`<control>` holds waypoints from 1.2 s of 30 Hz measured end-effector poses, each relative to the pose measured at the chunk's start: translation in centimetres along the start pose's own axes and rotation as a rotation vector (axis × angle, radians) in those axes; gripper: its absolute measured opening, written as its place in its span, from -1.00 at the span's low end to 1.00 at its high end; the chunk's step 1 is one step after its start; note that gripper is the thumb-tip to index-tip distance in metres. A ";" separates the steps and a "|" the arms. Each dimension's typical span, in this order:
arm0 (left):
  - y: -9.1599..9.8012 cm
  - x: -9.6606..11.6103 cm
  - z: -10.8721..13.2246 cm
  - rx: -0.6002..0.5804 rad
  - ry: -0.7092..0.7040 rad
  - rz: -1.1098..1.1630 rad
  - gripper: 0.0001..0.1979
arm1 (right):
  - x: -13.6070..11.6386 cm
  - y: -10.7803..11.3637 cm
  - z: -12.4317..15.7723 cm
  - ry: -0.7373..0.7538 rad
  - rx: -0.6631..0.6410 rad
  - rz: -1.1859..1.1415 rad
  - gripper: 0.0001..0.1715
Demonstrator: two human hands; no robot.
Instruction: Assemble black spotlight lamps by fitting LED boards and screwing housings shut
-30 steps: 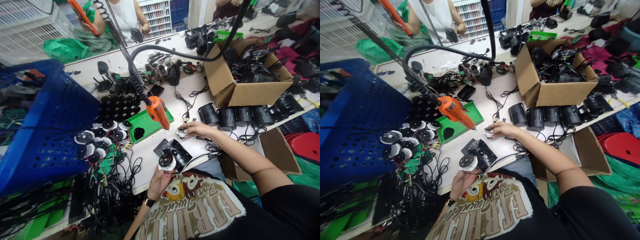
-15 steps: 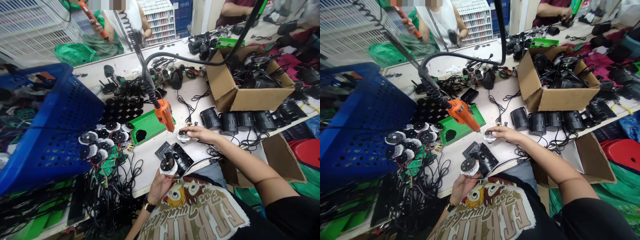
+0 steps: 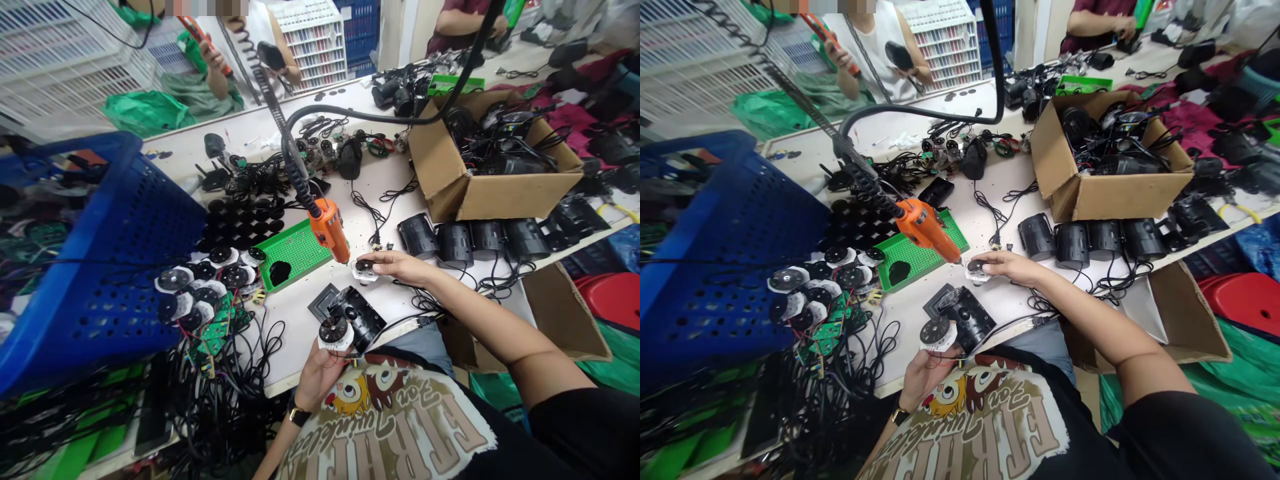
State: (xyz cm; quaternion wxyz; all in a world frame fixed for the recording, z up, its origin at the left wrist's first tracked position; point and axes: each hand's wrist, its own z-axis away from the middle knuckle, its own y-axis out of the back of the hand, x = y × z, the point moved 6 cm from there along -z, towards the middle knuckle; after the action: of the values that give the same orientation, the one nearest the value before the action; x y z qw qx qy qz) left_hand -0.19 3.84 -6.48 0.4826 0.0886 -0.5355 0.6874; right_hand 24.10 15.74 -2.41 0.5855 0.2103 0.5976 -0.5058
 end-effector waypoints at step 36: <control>1.0 -0.9 -0.1 0.033 0.025 0.053 -0.46 | 1.8 0.3 3.9 0.129 0.496 0.720 0.08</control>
State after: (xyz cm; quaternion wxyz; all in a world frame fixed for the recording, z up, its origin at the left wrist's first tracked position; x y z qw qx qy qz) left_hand -0.43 3.50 -7.71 0.4694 0.0736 -0.5203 0.7096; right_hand 25.86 11.92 -3.39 0.6177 0.5706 0.3822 -0.3833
